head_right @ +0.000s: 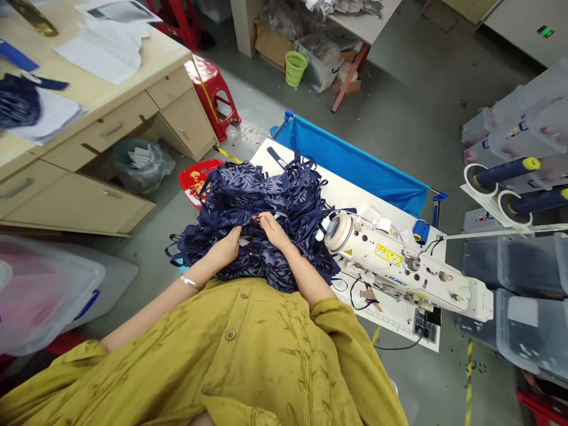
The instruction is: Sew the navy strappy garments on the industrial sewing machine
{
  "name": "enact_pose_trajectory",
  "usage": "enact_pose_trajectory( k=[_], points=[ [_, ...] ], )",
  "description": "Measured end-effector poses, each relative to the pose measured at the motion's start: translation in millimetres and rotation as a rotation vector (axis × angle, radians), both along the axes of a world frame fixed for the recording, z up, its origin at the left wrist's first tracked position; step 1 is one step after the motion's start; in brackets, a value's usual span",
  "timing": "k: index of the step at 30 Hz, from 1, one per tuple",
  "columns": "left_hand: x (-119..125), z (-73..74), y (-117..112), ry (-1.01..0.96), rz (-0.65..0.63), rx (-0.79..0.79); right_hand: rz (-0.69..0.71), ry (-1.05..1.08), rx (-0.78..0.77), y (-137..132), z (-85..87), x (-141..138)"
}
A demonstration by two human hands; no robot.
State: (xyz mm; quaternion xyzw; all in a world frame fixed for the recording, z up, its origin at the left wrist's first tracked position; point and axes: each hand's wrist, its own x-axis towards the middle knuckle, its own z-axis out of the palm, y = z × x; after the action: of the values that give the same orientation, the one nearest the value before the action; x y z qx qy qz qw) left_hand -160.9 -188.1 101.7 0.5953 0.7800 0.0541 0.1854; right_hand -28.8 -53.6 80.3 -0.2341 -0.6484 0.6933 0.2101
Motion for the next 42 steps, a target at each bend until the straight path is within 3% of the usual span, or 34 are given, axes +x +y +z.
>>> enact_pose_trajectory(
  k=[3, 8, 13, 15, 22, 28, 31, 34, 38, 42],
  points=[
    [-6.2, 1.2, 13.2, -0.013, 0.004, -0.041, -0.046, 0.044, 0.028, 3.0, -3.8, 0.3],
    [-12.0, 9.3, 21.6, 0.009, -0.008, -0.114, 0.001, -0.185, 0.215, 0.1, -1.2, 6.4],
    [-6.6, 12.0, 8.7, 0.059, -0.025, -0.089, 0.124, -0.418, 0.603, -4.6, 12.7, 19.6],
    [-4.6, 11.0, -0.6, 0.053, -0.049, -0.063, 0.140, -0.445, 0.676, -6.3, 16.6, 22.5],
    [-5.0, 5.8, -16.9, 0.022, -0.104, 0.001, 0.181, -0.457, 0.723, -12.8, 17.7, 13.0],
    [-3.6, 6.2, -13.6, 0.029, -0.189, 0.060, -0.035, -0.238, 0.370, -16.9, 5.7, 6.8],
    [-2.1, 8.4, -13.9, 0.040, -0.258, 0.095, -0.117, -0.220, 0.346, -10.3, 9.1, 8.1],
    [-2.5, 10.8, -13.9, 0.063, -0.293, 0.151, -0.173, -0.192, 0.385, -2.2, 18.4, 10.3],
    [-9.3, 13.6, -5.4, 0.055, -0.382, 0.207, -0.139, -0.272, 0.502, -3.5, 24.8, 12.5],
    [-16.5, 12.2, 7.1, -0.001, -0.426, 0.156, -0.079, -0.423, 0.668, -12.4, 26.8, 14.8]
  ],
)
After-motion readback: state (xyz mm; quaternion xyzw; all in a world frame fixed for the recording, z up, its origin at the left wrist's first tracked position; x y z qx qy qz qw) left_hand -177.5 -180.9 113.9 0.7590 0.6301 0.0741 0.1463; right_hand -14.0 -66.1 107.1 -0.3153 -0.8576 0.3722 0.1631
